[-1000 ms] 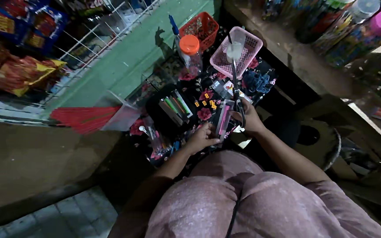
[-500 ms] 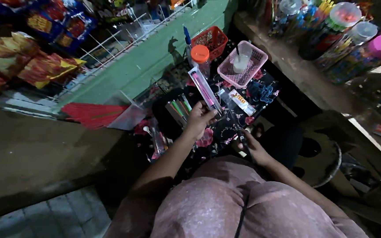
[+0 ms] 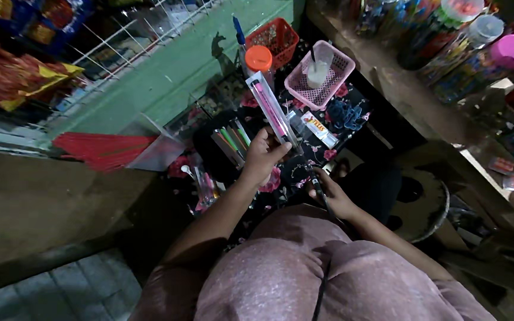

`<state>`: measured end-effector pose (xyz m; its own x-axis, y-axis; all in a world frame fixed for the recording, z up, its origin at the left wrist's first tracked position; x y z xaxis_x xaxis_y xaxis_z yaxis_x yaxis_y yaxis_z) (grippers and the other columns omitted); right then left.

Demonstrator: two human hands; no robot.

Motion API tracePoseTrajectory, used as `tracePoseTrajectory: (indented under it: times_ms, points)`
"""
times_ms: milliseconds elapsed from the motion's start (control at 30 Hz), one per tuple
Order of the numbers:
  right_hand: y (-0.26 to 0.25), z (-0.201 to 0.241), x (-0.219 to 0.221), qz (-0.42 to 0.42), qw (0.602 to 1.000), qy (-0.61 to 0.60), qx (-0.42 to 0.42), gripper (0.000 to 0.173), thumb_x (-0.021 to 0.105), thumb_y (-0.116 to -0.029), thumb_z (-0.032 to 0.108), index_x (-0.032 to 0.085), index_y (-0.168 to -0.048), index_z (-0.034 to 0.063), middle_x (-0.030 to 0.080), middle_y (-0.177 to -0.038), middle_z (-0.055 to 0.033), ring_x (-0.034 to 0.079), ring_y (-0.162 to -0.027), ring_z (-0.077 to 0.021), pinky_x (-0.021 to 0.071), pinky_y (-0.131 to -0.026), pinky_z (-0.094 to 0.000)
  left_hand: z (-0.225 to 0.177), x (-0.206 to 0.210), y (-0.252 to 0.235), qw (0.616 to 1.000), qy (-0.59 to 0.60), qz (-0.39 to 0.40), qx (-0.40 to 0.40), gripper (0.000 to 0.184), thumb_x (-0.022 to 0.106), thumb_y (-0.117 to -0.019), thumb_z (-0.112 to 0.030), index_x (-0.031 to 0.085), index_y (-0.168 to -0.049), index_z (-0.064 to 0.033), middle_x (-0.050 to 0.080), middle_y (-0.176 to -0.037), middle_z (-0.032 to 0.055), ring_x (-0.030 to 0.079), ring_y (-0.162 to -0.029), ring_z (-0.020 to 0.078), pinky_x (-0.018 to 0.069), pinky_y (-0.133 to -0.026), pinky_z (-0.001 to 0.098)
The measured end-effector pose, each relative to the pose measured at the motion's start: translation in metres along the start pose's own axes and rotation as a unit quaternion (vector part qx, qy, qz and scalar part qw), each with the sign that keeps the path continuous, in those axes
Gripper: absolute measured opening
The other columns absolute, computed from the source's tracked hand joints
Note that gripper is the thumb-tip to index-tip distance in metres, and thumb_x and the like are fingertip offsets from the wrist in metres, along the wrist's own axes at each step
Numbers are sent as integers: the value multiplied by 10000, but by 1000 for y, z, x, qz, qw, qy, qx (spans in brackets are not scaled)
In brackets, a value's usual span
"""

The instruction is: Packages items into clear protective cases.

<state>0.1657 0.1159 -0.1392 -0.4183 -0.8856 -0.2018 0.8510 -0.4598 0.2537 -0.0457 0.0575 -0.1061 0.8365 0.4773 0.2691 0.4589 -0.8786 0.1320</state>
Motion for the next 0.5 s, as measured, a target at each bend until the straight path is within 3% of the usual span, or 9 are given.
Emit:
tracePoseTrajectory:
  times_ms: [167,300,500]
  points:
    - [-1,1,4,-6,1000,-5,-1,723,607,-969,410,353,-1501,-9,629,-1123,-49,607,-963,-14,522,-877,-227,0,-1,1,1000,0,-5,6,339,651,-933,24,508,-1232,-47,662,-1031,40,689,-877,123,612,-765,313]
    - [-2,0,5,-20,1000,-16,-10,646,603,-987,343,395,-1490,-4,648,-1141,-48,620,-961,-1,531,-880,-217,-1,-2,1,1000,1,-8,7,331,656,-931,27,509,-1215,-54,661,-1019,40,689,-850,122,613,-738,301]
    - [-2,-1,1,-45,998,17,-42,583,610,-999,318,462,-1445,-27,667,-1024,-29,609,-827,15,538,-777,-190,-4,-1,2,1000,-10,-19,-3,317,638,-947,28,497,-1214,-68,662,-1027,20,688,-854,98,611,-737,277]
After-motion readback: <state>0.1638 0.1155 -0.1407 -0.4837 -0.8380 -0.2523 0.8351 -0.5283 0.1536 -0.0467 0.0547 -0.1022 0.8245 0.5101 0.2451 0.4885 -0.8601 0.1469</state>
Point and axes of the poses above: each hand's wrist, its own y-axis away from the middle knuckle, its own x-axis out of the palm, z = x × y, the point moved 2 cm from there along -y, towards the middle knuckle
